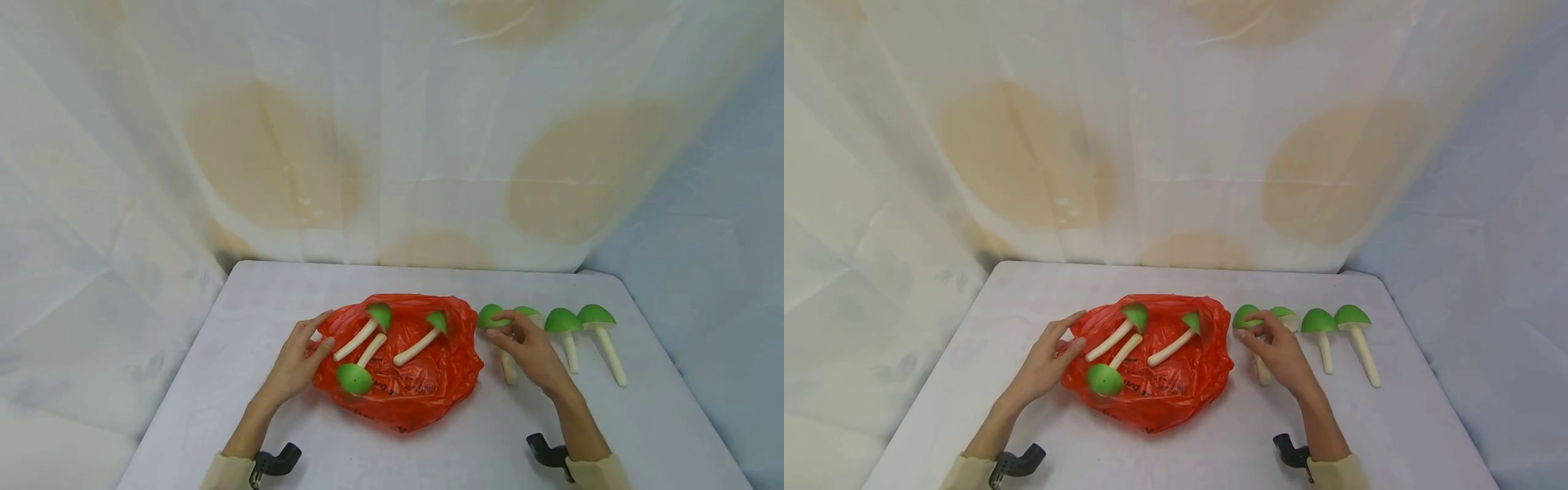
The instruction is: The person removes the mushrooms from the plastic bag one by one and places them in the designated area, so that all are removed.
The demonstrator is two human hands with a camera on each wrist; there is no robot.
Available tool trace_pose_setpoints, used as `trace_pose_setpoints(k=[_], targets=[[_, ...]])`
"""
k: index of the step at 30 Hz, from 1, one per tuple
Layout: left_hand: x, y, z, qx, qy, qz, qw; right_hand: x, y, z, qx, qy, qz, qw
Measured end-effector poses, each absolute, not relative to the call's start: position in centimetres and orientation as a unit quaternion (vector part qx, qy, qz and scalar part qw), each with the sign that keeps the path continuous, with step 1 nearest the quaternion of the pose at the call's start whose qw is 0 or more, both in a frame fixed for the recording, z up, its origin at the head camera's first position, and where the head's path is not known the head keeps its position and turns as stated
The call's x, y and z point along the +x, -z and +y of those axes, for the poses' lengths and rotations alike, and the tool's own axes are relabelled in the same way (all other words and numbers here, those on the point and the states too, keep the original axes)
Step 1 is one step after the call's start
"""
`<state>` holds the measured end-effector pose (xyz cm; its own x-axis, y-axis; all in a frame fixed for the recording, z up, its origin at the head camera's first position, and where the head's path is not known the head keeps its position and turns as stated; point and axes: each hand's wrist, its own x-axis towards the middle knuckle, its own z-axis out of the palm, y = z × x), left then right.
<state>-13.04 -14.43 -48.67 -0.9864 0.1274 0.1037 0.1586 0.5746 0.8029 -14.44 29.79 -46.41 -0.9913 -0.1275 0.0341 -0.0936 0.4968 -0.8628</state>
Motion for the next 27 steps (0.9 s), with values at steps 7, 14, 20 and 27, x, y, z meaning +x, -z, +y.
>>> trace_pose_setpoints(k=[7,14,20,27], targets=[[-13.0,48.7,-14.4,-0.078,0.458,-0.885,0.009,-14.7,44.8,26.7,-0.108,0.536,0.836,0.043],[-12.8,48.7,-14.4,-0.082,0.454,-0.887,0.012,-15.2,44.2,23.8,-0.143,0.55,0.82,0.064],[-12.9,48.7,-14.3,-0.086,0.448,-0.89,0.016,-15.9,44.3,20.8,-0.185,0.543,0.814,0.088],[-12.9,48.8,-14.3,-0.081,0.447,-0.891,0.008,-16.3,45.1,18.3,-0.228,0.521,0.811,0.137]])
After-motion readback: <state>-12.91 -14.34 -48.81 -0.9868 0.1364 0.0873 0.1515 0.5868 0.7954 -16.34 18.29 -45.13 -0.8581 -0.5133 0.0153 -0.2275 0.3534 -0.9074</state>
